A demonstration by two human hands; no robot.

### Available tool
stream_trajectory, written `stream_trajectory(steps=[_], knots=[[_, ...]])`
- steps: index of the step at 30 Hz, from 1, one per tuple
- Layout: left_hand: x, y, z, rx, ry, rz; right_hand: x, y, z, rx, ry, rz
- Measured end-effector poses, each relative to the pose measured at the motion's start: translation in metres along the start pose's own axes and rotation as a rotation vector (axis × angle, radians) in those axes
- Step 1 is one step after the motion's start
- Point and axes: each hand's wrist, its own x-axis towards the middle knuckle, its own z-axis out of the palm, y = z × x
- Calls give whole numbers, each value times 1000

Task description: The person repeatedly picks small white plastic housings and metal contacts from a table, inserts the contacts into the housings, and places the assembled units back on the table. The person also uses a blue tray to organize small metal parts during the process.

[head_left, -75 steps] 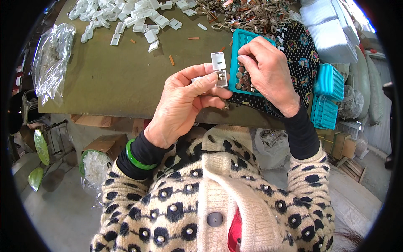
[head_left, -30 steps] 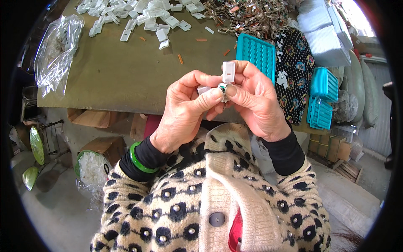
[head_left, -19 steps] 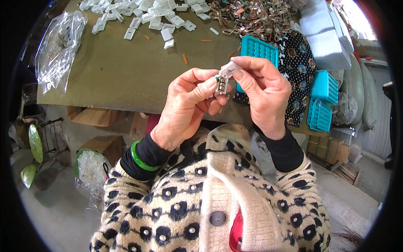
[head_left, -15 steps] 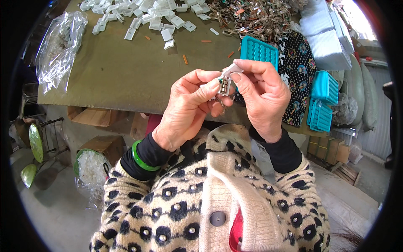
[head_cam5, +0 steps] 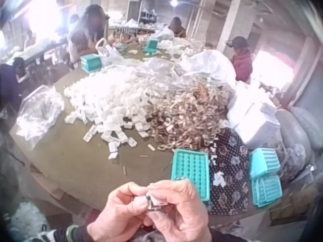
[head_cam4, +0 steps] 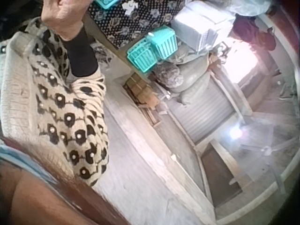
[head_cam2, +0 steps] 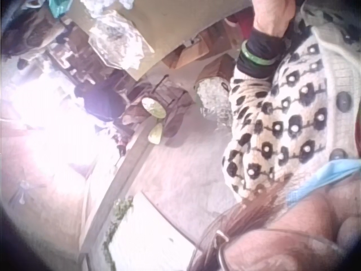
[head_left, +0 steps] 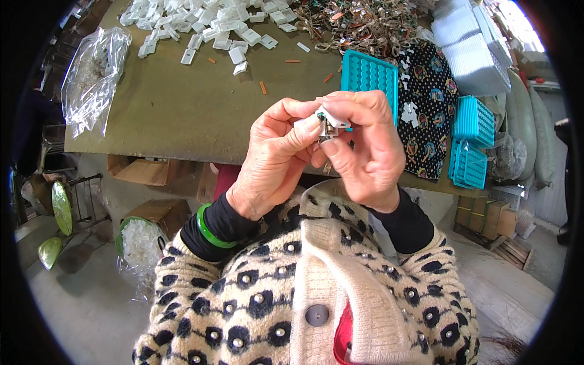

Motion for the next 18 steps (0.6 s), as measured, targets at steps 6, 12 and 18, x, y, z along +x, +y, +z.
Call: stream_trajectory(steps=[6, 12, 18], knots=[[1, -11, 4, -78, -90, -80, -10, 3, 1, -164, 38, -133], [-5, -21, 14, -135, 5, -148, -11, 7, -2, -343, 98, -350], [-2, -23, 11, -63, 21, -162, -21, 4, -4, -393, 91, -239]])
